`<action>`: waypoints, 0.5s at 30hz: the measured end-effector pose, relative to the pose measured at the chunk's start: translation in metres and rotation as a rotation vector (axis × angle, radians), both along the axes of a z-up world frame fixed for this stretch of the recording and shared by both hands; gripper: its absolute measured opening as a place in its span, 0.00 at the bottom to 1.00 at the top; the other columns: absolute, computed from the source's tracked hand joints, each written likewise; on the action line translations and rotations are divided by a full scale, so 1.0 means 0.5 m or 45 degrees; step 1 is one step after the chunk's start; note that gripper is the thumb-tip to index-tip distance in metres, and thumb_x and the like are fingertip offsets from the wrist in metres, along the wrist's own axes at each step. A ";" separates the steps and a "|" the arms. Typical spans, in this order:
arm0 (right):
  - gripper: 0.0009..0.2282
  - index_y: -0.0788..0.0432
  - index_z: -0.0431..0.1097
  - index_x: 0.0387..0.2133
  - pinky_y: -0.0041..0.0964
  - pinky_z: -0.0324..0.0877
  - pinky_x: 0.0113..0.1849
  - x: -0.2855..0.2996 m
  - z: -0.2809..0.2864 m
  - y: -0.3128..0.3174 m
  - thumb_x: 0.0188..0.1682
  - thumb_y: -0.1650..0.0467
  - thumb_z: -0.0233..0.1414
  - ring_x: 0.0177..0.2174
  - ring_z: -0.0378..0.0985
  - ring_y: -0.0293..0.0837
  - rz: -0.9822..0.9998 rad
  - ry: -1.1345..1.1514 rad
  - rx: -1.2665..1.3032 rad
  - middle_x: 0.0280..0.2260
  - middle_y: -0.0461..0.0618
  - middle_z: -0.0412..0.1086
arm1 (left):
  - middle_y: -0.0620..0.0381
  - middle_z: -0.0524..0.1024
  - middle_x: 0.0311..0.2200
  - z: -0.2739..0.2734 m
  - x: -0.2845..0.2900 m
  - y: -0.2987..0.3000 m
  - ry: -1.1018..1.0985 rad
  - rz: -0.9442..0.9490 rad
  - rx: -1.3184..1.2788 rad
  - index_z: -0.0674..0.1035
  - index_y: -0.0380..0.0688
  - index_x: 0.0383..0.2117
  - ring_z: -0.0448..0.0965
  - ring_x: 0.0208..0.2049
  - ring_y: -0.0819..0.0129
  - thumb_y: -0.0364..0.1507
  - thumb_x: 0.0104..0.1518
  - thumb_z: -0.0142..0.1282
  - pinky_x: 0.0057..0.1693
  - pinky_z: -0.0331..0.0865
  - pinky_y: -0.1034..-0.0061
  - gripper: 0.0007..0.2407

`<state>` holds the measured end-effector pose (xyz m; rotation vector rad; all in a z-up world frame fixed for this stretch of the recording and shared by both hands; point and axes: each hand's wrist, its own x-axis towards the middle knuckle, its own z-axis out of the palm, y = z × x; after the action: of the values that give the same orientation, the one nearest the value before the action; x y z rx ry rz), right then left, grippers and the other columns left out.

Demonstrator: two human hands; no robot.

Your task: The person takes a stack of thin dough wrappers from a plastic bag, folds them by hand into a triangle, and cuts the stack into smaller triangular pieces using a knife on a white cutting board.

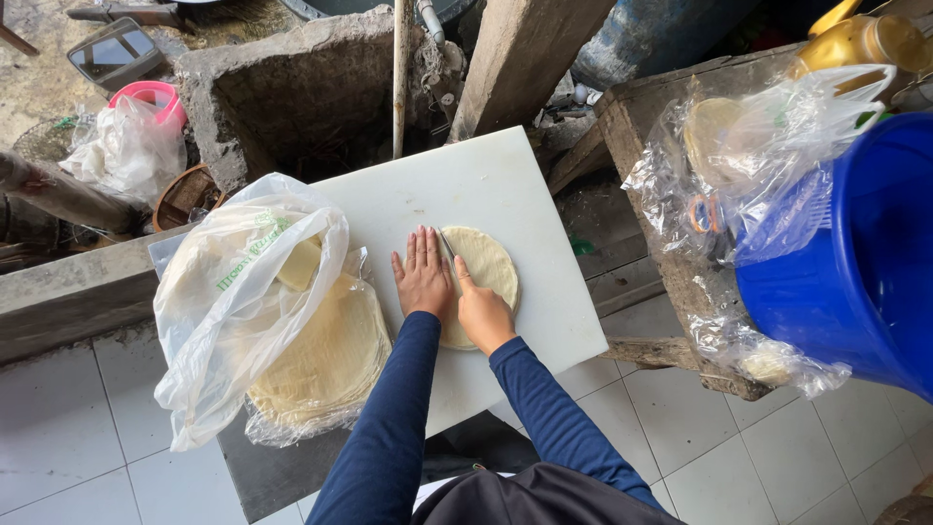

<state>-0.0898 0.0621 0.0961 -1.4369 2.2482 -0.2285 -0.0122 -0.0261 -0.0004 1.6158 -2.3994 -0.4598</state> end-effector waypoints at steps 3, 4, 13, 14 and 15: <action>0.32 0.46 0.45 0.71 0.57 0.74 0.34 -0.001 -0.006 -0.019 0.50 0.72 0.45 0.27 0.80 0.63 0.019 0.005 -0.027 0.26 0.64 0.75 | 0.63 0.48 0.73 0.003 0.001 -0.003 0.020 -0.002 0.034 0.53 0.53 0.72 0.45 0.73 0.69 0.40 0.67 0.33 0.73 0.32 0.54 0.25; 0.32 0.47 0.45 0.71 0.57 0.74 0.34 0.000 -0.009 -0.016 0.50 0.72 0.46 0.28 0.80 0.63 0.015 -0.005 -0.035 0.27 0.64 0.75 | 0.63 0.47 0.74 0.000 0.002 0.000 0.007 0.002 0.034 0.53 0.53 0.72 0.45 0.73 0.69 0.40 0.67 0.33 0.73 0.32 0.54 0.26; 0.36 0.54 0.43 0.71 0.59 0.75 0.35 0.021 0.039 0.125 0.45 0.76 0.46 0.29 0.79 0.65 0.091 0.054 0.271 0.28 0.66 0.75 | 0.66 0.47 0.74 -0.006 -0.005 -0.010 -0.021 0.032 -0.020 0.53 0.56 0.72 0.44 0.74 0.71 0.39 0.67 0.35 0.73 0.30 0.49 0.25; 0.36 0.53 0.43 0.71 0.59 0.74 0.35 0.027 0.045 0.142 0.45 0.76 0.46 0.28 0.79 0.65 0.084 0.048 0.278 0.27 0.66 0.75 | 0.66 0.47 0.74 -0.001 -0.007 -0.009 -0.054 0.033 -0.036 0.53 0.56 0.72 0.44 0.74 0.71 0.39 0.67 0.35 0.72 0.30 0.46 0.25; 0.36 0.53 0.42 0.71 0.59 0.74 0.35 0.031 0.050 0.158 0.45 0.76 0.46 0.28 0.79 0.65 0.076 0.041 0.286 0.27 0.66 0.74 | 0.66 0.47 0.73 0.005 -0.011 -0.009 -0.087 0.034 -0.053 0.53 0.56 0.72 0.44 0.73 0.71 0.39 0.66 0.36 0.71 0.29 0.44 0.25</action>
<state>-0.0741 0.1410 0.1212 -1.3933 2.1732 0.0655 -0.0178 -0.0305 0.0022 1.6701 -2.4159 -0.3528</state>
